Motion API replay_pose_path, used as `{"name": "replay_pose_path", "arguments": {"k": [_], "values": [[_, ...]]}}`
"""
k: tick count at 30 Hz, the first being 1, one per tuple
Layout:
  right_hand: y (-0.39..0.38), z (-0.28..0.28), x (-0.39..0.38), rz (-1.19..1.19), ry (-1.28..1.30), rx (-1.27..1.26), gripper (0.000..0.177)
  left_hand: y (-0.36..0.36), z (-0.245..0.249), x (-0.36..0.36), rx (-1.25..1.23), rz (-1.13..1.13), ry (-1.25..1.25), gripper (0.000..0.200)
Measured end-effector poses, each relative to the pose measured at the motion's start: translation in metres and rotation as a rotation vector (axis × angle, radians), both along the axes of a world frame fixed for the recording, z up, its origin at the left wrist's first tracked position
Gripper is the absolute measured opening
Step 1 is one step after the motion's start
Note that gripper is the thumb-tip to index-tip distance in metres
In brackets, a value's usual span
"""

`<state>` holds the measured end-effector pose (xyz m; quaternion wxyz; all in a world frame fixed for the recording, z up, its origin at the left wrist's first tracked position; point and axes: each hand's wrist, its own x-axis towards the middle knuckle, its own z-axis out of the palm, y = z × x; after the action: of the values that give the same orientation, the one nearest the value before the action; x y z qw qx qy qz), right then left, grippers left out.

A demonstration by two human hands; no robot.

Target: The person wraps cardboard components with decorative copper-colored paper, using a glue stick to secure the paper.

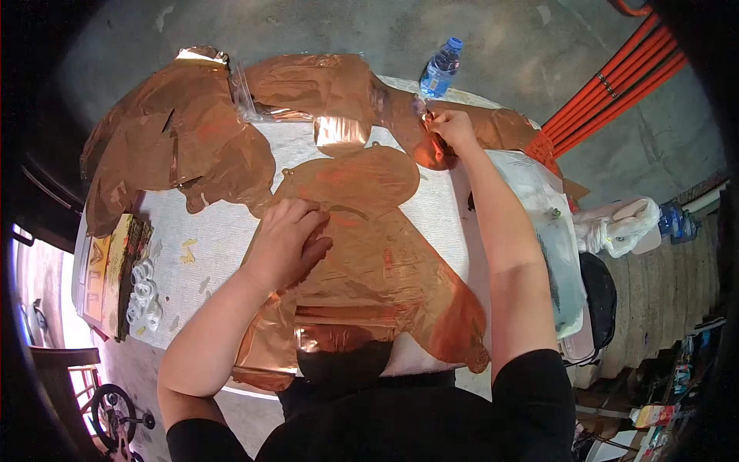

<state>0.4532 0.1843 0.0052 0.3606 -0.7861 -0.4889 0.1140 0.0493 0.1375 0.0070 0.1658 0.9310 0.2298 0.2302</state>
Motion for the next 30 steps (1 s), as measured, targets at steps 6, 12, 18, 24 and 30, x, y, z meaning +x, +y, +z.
{"name": "replay_pose_path", "arguments": {"k": [6,12,18,24,30], "values": [[-0.003,0.006,0.013,-0.013,0.564,0.058,0.019,0.001,-0.002,0.0,0.01,-0.004,-0.003,0.034],[0.004,0.0,0.019,-0.04,0.506,0.001,0.013,0.001,-0.002,-0.001,0.005,-0.006,-0.012,0.033],[0.01,0.008,0.014,-0.099,0.365,-0.134,0.017,0.001,-0.001,-0.001,-0.007,-0.009,-0.01,0.034],[0.012,0.009,0.009,-0.143,0.239,-0.161,0.018,0.002,-0.005,-0.001,0.01,-0.007,-0.027,0.033],[0.012,-0.006,0.014,-0.063,0.223,-0.029,0.009,0.001,-0.002,-0.001,-0.002,0.0,-0.009,0.033]]}}
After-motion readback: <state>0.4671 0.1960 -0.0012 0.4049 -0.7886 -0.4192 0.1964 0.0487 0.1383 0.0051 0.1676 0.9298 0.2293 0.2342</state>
